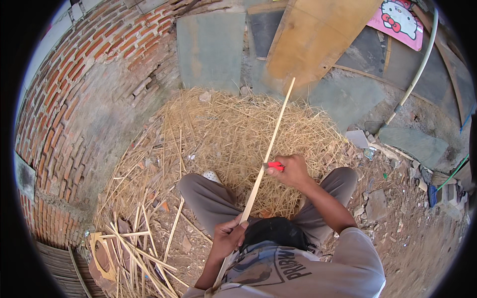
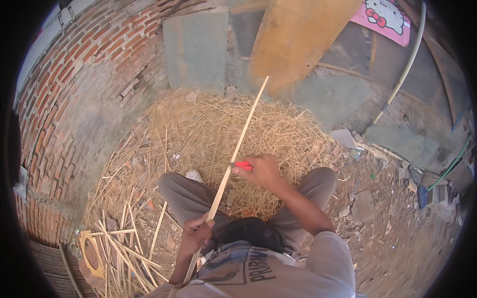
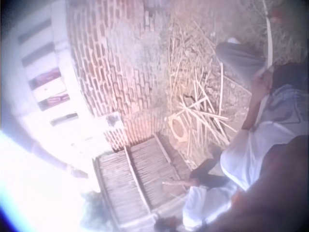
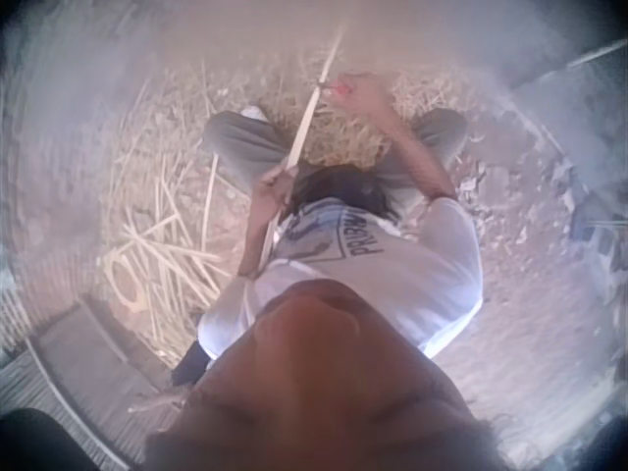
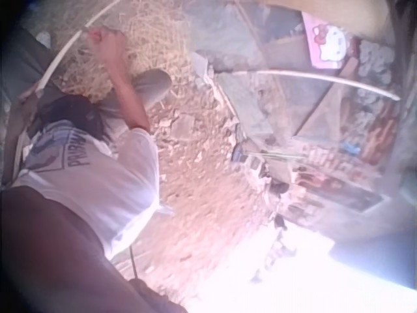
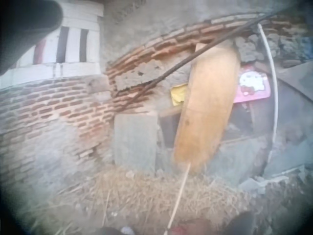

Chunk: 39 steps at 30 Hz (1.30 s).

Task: The person sits cross-legged on a pile of straw and uses a red utility knife to shave a long bamboo stick. They hold the stick with their left hand and repeatedly scrape the blade along its length to remove the outer layer, creating a pile of shavings.

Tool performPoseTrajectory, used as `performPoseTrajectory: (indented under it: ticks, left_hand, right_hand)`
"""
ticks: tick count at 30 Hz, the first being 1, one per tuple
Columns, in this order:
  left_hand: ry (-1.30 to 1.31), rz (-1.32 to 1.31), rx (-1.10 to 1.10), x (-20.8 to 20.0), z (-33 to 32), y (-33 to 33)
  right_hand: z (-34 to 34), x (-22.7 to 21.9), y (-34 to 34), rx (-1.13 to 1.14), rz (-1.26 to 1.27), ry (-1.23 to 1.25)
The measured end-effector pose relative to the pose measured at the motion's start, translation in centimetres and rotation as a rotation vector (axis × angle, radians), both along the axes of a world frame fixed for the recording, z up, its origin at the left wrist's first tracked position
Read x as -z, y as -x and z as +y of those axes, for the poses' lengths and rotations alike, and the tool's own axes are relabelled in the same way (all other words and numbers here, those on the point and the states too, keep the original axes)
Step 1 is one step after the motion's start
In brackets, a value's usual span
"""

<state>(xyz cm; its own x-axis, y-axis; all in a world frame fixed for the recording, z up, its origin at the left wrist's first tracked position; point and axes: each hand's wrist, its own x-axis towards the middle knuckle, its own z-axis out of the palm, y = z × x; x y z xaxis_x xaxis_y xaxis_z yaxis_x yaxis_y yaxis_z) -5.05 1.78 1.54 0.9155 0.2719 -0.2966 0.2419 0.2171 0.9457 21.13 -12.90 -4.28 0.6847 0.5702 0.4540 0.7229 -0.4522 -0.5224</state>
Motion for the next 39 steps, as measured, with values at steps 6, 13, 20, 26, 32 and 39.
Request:
performPoseTrajectory:
  ticks: [6,13,20,26,32,39]
  left_hand:
    - [-0.063,0.017,0.049,-0.2,-0.8,0.9]
    - [-0.067,-0.013,0.031,0.4,-0.9,2.1]
    - [-0.09,-0.044,-0.009,0.0,-0.6,2.0]
    - [-0.018,-0.013,0.034,1.0,-0.2,3.1]
    - [0.024,-0.026,0.096,0.6,0.0,2.4]
    - [0.033,-0.069,0.164,1.0,-0.1,2.8]
  right_hand:
    - [-0.8,-1.8,1.0,0.103,-0.044,0.018]
    - [-1.0,-3.4,2.3,-0.042,-0.138,0.142]
    - [0.9,-3.7,-1.3,0.048,-0.182,0.172]
    - [-0.2,-3.7,-5.3,0.245,0.026,0.28]
    - [-0.7,-2.9,-4.1,0.154,-0.103,0.249]
    - [-3.3,-4.6,-16.3,0.529,0.184,0.185]
